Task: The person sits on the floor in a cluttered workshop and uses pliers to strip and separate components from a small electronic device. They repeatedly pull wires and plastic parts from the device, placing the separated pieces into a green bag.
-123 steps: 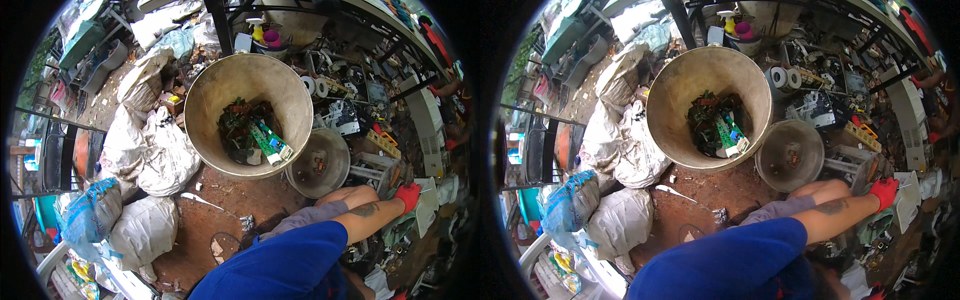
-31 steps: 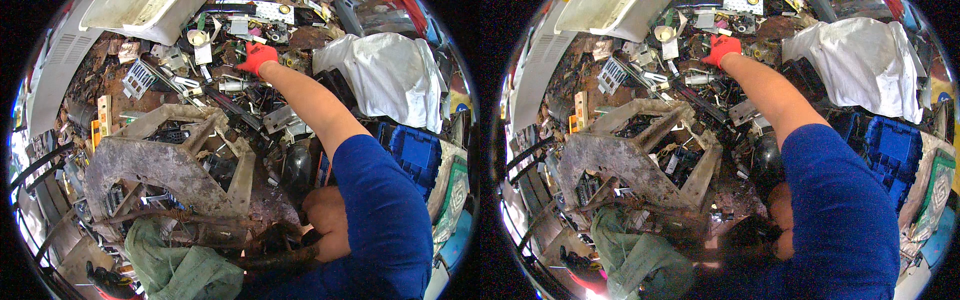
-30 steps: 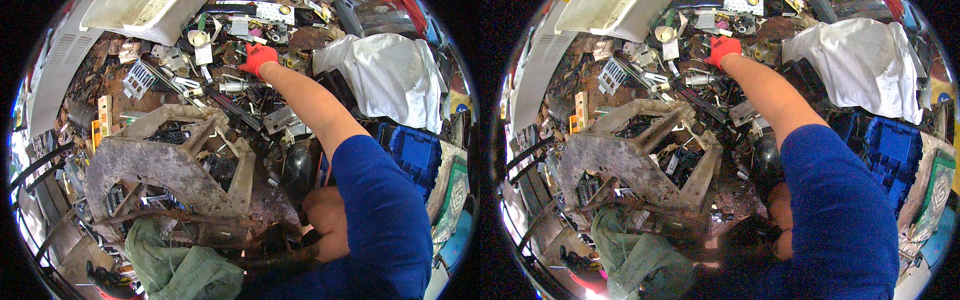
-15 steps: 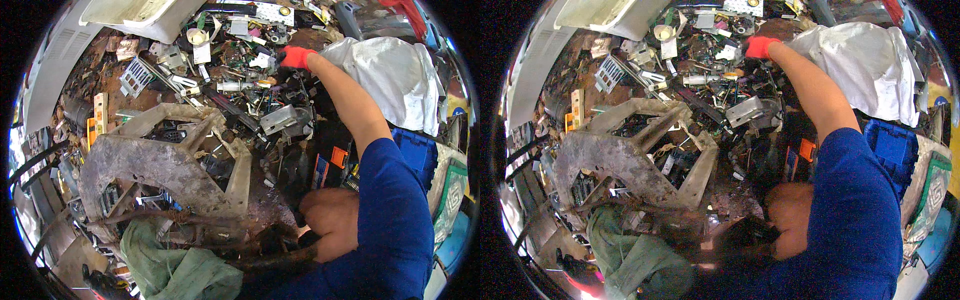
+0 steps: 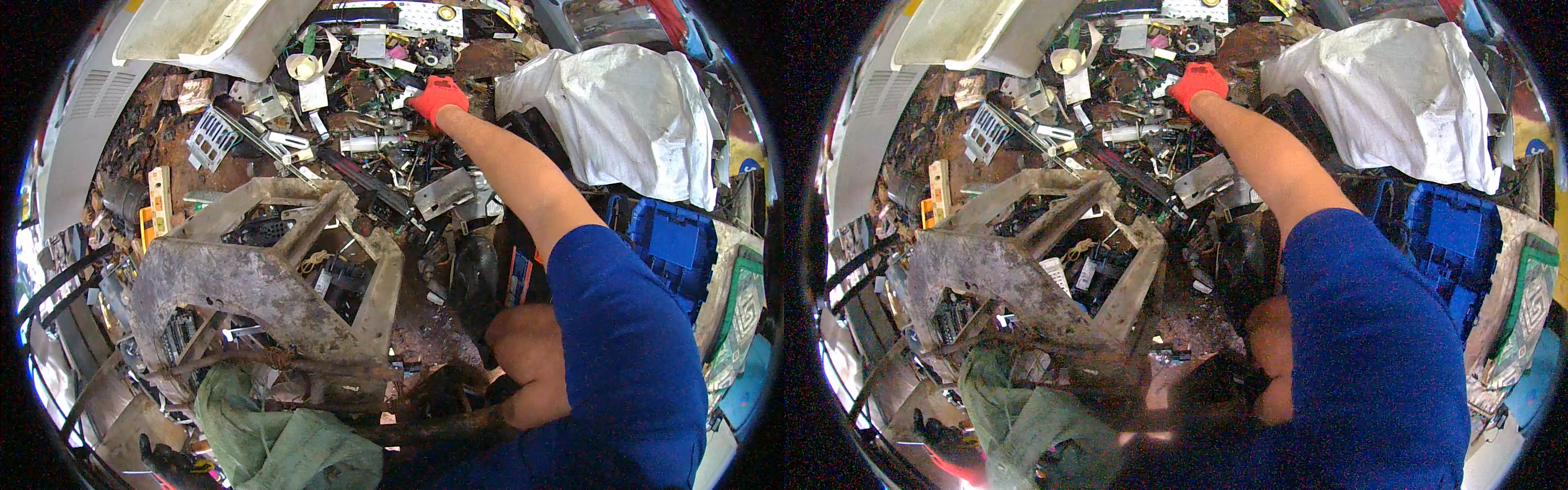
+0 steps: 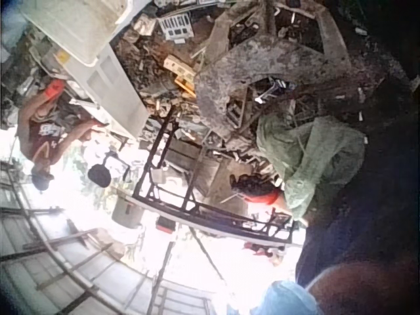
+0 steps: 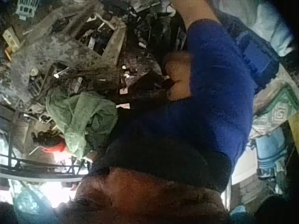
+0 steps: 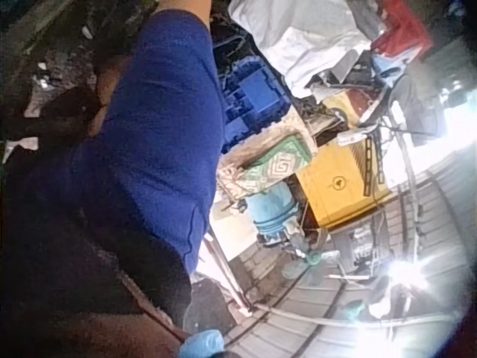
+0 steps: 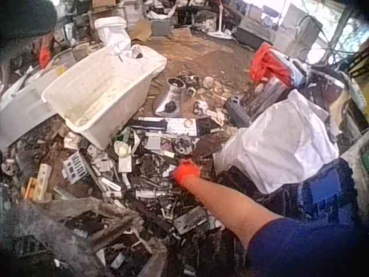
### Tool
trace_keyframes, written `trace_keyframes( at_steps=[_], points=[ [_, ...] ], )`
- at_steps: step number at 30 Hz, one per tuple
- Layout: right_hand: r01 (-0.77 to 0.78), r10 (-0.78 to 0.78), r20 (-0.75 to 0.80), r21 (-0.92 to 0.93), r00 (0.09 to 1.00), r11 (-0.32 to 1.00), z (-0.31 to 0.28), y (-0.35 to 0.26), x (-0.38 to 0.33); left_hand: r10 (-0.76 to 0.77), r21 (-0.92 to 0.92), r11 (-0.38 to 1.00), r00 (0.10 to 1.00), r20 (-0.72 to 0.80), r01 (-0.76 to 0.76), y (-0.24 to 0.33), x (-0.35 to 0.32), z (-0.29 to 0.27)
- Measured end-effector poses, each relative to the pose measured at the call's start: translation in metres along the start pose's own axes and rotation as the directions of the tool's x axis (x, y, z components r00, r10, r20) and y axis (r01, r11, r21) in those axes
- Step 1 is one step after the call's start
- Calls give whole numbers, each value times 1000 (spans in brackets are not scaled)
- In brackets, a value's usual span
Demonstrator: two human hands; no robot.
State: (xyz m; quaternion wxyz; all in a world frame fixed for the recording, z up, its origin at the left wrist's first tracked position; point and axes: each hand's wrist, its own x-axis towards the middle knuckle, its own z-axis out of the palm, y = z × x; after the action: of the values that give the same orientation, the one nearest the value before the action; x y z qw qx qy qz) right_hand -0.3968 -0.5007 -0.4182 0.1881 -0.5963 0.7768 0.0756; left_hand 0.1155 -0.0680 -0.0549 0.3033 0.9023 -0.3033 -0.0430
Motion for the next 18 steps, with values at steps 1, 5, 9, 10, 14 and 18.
trace_keyframes(
  at_steps=[1,5,9,10,14,18],
  points=[
    [-9,10,-16,17,1000,1000,1,-5,0,-11,-6,1000,1000,-3,11,-2,-1,-3],
    [57,-61,44,86,997,995,-10,14,9,-59,-52,997,998,-4,59,-2,1,-6],
    [281,-387,193,419,902,863,-29,54,12,-265,-276,925,964,21,260,-11,4,-16],
    [292,-425,223,456,877,841,-40,51,6,-57,-86,995,998,13,58,-17,2,-22],
    [581,-734,152,514,662,630,-80,59,-18,602,639,445,738,304,-627,-20,-6,-45],
    [986,-996,-33,147,86,80,-147,46,-90,469,580,663,866,171,-474,-21,-15,-35]
  ],
)
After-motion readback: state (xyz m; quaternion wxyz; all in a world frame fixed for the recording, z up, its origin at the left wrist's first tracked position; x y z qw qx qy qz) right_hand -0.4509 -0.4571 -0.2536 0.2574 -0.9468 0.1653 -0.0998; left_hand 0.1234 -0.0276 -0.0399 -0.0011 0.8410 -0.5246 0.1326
